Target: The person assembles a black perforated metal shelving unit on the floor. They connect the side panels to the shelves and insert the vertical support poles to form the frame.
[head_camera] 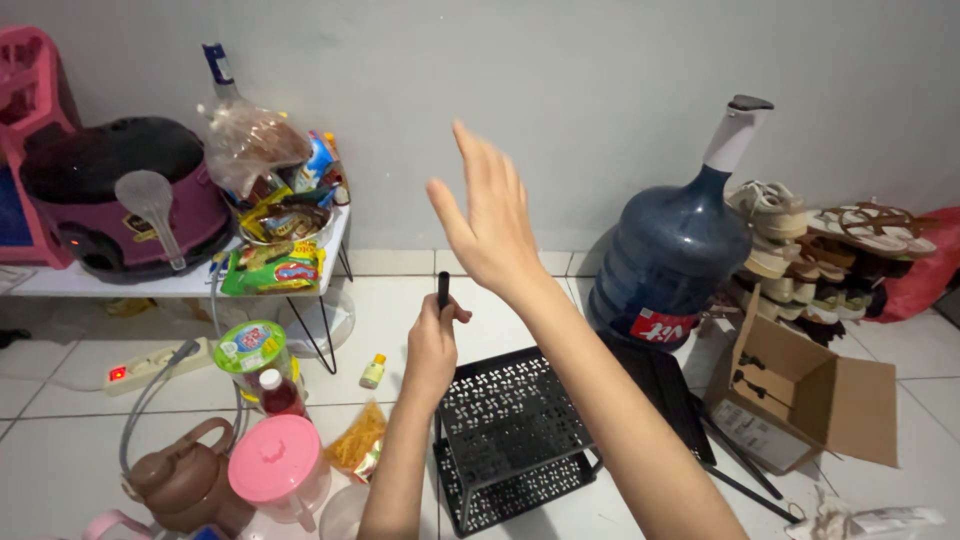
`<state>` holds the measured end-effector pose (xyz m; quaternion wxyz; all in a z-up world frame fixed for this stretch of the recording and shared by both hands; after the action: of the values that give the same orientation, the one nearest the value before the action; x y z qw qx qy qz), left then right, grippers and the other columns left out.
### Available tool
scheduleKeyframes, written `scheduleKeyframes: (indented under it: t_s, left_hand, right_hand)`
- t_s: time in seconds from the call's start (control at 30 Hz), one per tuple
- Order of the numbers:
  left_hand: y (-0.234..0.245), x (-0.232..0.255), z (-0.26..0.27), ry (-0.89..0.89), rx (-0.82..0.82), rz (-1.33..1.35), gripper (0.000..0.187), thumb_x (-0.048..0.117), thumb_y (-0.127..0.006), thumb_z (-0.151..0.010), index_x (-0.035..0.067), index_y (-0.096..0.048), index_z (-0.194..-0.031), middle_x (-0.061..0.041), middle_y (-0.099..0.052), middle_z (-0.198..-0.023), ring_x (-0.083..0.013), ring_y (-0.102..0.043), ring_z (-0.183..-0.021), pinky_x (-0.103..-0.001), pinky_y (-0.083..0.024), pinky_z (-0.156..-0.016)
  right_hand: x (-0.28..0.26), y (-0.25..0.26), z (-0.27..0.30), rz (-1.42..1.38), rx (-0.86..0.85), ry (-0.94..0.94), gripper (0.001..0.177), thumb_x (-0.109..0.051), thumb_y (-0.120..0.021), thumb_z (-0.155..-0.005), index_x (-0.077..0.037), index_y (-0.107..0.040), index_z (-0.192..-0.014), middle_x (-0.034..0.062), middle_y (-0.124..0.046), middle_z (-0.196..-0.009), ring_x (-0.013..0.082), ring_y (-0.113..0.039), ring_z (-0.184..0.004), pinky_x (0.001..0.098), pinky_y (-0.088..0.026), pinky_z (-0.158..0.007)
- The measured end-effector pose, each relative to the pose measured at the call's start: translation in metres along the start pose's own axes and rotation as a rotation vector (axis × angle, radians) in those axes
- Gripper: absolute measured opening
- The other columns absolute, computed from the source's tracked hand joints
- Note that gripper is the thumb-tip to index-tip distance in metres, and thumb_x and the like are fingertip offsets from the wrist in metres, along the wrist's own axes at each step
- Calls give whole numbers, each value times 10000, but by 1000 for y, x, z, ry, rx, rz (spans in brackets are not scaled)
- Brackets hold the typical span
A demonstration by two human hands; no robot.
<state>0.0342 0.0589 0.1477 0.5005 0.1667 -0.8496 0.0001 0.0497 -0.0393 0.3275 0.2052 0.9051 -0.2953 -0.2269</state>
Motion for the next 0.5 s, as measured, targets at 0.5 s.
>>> scheduleKeyframes:
  t_s: [0.5]
  left_hand:
    - [-3,2,5,-45,-17,43,205,129,-442,-1064,6,-548,-1189,-234,-683,-930,-413,-668,-850,-473,-512,-756]
  right_hand:
    - [16,-93,20,213,-440,-117,854,-723,-396,-951,-188,-297,-1609,287,-261,-1594,448,-160,-1490,687,-39,-1127]
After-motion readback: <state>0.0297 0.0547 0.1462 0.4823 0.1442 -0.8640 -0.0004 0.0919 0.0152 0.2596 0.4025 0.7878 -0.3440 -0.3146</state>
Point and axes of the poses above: each hand's wrist, its own z-axis away from the middle knuckle, its own y-axis out of the back of the hand, x = y × z, the point moved 4 cm from there along -z, towards the middle knuckle
